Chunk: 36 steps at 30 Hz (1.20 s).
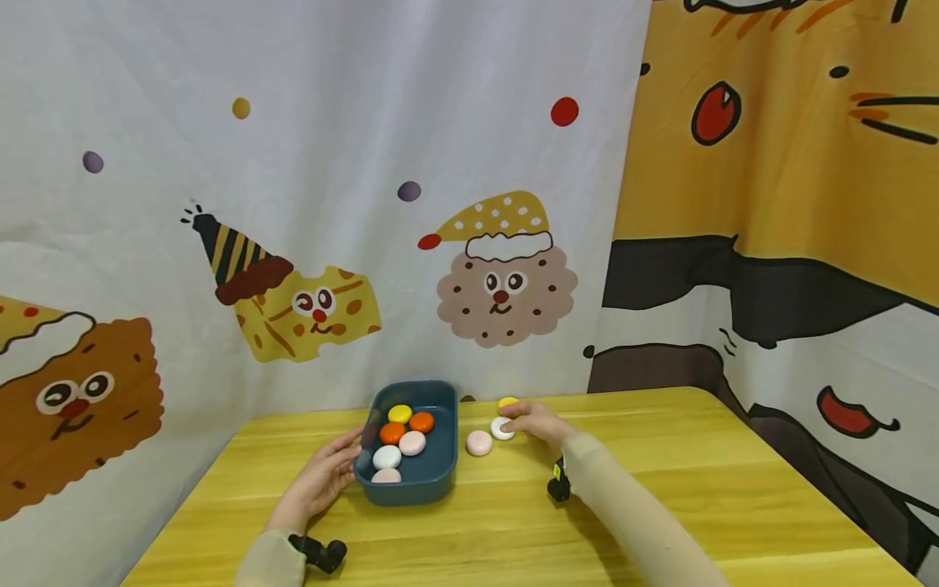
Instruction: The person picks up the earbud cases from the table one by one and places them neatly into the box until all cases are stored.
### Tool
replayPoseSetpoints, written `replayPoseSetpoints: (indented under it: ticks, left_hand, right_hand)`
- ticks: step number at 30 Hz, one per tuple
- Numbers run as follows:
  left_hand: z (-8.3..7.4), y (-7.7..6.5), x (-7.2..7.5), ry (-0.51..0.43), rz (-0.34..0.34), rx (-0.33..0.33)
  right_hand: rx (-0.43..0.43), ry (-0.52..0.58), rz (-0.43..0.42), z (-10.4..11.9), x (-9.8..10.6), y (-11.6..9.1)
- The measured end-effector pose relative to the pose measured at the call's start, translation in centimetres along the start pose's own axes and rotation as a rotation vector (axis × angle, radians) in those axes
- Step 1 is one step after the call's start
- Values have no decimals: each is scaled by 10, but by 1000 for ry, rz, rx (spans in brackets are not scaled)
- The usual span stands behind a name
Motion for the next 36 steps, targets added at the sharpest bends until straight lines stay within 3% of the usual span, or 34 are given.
replayPoseSetpoints:
  ticks: [9,16,25,36]
  left_hand:
    - [0,1,0,-10,-11,3]
    - [0,0,-1,15,17,-4]
    - [1,0,-1,-15,16,-39]
    - [0,0,-1,-30,54,-3]
  right_hand:
    - [4,52,36,-6,-5,4]
    - [-1,3,49,-7,-8,6]
    - [-6,-19,3,-6,-10,6]
    - [-7,-16,-28,-4,-12,3]
Point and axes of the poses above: each hand's wrist, its own y-axis towards the middle knuckle, its own x-axis out of the back of the hand, z = x × y, the point moved 6 cm from there along y, towards the middle knuckle, and after that the axes turned 11 degrees about -y, right-handed, at the moved point
